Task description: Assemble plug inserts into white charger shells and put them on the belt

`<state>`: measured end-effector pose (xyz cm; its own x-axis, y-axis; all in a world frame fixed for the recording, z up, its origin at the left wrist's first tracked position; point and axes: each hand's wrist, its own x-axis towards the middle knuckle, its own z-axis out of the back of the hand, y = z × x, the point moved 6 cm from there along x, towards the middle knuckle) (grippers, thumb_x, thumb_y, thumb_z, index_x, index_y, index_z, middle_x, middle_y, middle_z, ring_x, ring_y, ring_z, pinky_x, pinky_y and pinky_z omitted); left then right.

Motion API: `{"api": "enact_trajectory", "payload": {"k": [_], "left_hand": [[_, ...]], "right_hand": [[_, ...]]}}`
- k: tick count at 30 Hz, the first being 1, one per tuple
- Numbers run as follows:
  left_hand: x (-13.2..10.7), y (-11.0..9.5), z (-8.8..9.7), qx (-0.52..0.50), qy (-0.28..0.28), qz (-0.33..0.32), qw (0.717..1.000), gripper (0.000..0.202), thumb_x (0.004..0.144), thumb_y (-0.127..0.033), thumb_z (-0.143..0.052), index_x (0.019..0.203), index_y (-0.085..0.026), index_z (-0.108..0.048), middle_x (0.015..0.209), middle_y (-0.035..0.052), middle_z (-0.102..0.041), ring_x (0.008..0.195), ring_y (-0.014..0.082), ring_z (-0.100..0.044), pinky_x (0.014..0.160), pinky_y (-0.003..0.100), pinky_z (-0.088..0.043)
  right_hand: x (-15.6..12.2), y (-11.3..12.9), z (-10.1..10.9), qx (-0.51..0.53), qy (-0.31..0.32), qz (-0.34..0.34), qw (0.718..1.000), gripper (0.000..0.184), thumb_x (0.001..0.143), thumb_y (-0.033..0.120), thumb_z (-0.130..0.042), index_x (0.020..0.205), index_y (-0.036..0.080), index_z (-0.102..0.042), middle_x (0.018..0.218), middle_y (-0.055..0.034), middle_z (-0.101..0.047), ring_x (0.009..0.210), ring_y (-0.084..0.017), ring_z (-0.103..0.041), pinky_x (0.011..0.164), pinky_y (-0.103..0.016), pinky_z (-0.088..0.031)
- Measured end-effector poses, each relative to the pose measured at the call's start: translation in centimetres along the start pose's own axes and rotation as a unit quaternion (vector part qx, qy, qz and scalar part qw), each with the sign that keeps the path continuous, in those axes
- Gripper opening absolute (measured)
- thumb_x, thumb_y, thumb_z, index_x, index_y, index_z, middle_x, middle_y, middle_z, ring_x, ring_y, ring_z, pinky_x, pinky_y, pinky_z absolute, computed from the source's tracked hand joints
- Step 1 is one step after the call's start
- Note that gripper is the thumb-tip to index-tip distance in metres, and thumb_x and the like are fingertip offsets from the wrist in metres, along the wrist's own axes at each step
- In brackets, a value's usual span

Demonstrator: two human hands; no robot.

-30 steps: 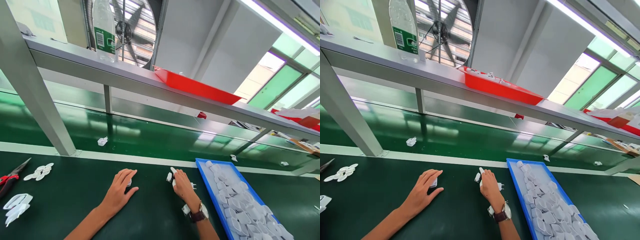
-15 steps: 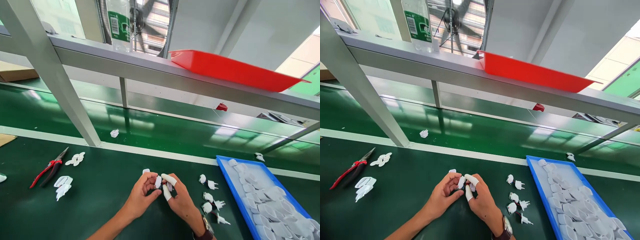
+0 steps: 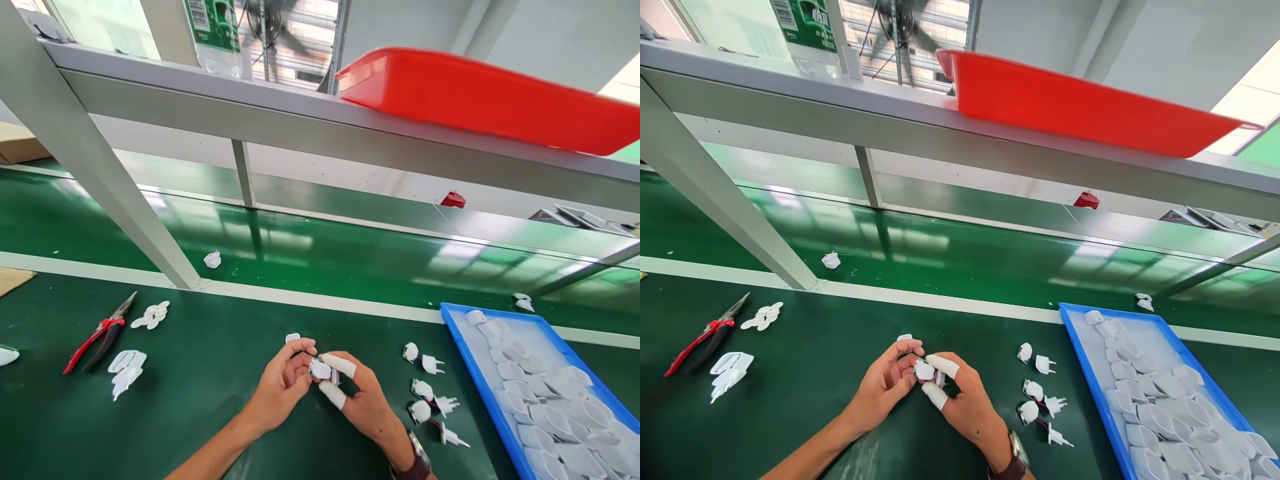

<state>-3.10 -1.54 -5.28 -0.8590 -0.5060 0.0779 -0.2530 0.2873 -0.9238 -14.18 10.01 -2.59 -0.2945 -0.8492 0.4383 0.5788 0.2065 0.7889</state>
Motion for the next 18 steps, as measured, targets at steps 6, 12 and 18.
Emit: {"api": "enact_trajectory", "payload": {"k": [6, 12, 18], "left_hand": [[0.4, -2.9, 3.2, 0.397, -0.070, -0.140, 0.904, 0.064, 0.082, -0.029, -0.080, 0.140, -0.029, -0.052, 0.132, 0.0115, -0.057, 0.113, 0.0268, -0.064, 0.102, 0.049, -0.055], [1.3, -1.0, 5.1, 0.540, -0.047, -0.102, 0.834, 0.040, 0.087, -0.018, -0.070, 0.126, -0.027, -0.064, 0.124, 0.0063, -0.071, 0.121, 0.0277, -0.065, 0.104, 0.050, -0.055], [0.5, -2.7, 2.2, 0.493, -0.048, -0.233, 0.837, 0.033, 0.097, -0.016, -0.059, 0.128, -0.026, -0.061, 0.122, 0.0057, -0.073, 0.113, 0.0207, -0.068, 0.100, 0.039, -0.058]], "right_hand": [[0.3, 1.3, 2.1, -0.060, -0.122, 0.054, 0.989, 0.038, 0.093, 0.012, -0.063, 0.128, 0.027, -0.063, 0.118, -0.0090, -0.074, 0.103, -0.020, -0.073, 0.085, -0.032, -0.064], [0.3, 2.1, 2.9, -0.089, -0.173, 0.085, 0.977, 0.042, 0.092, 0.005, -0.062, 0.129, 0.025, -0.062, 0.112, -0.0095, -0.075, 0.084, -0.016, -0.073, 0.065, -0.025, -0.062], [-0.3, 2.1, 2.5, -0.101, -0.173, 0.090, 0.976, 0.044, 0.092, 0.004, -0.062, 0.131, 0.025, -0.060, 0.109, -0.0086, -0.074, 0.078, -0.015, -0.069, 0.063, -0.027, -0.060]]}}
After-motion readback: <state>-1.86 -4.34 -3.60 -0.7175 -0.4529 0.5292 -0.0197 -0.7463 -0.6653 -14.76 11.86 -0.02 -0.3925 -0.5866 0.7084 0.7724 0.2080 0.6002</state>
